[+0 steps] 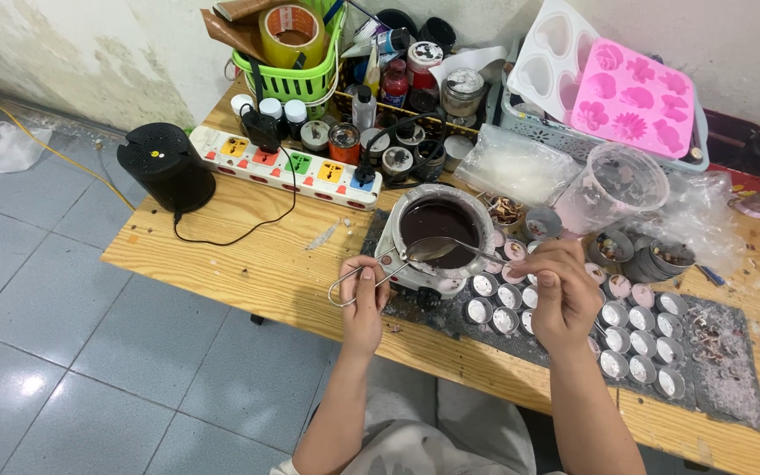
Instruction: Pouring melted wax into small candle molds using a spoon.
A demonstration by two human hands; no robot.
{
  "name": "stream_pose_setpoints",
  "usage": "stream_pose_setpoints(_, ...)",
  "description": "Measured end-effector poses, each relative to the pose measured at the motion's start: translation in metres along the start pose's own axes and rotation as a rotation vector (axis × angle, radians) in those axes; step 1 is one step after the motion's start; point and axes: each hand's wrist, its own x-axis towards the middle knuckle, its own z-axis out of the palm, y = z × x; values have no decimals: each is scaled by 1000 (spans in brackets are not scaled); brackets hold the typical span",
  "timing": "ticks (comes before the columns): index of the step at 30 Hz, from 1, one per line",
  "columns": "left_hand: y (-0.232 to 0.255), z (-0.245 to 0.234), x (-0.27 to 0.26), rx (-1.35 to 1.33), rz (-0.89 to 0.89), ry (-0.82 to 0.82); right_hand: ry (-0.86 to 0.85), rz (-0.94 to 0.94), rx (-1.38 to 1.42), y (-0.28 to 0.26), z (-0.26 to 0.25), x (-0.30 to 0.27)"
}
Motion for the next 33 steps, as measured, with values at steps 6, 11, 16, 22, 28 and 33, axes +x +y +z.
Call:
stream_pose_setpoints(6,-1,0,-1,-19,-13,2,26,-32,-22,4,-3,-1)
stream_pose_setpoints(11,2,0,-1,-11,-6,2,48,-16,-8,3,-2,0)
stream_pose_setpoints(16,-2,-1,0,13,10,5,15,44,-97,-3,4,9)
stream_pose_setpoints(22,-10,3,-4,54,79,55,-124,203,-177,0,10,14)
stream_pose_setpoints(28,-14,10,-11,9,110,69,-168,288,-82,29,-38,-1)
stream_pose_setpoints(33,-15,15,-17,8,137,58,-227,203,-715,58,-101,-33)
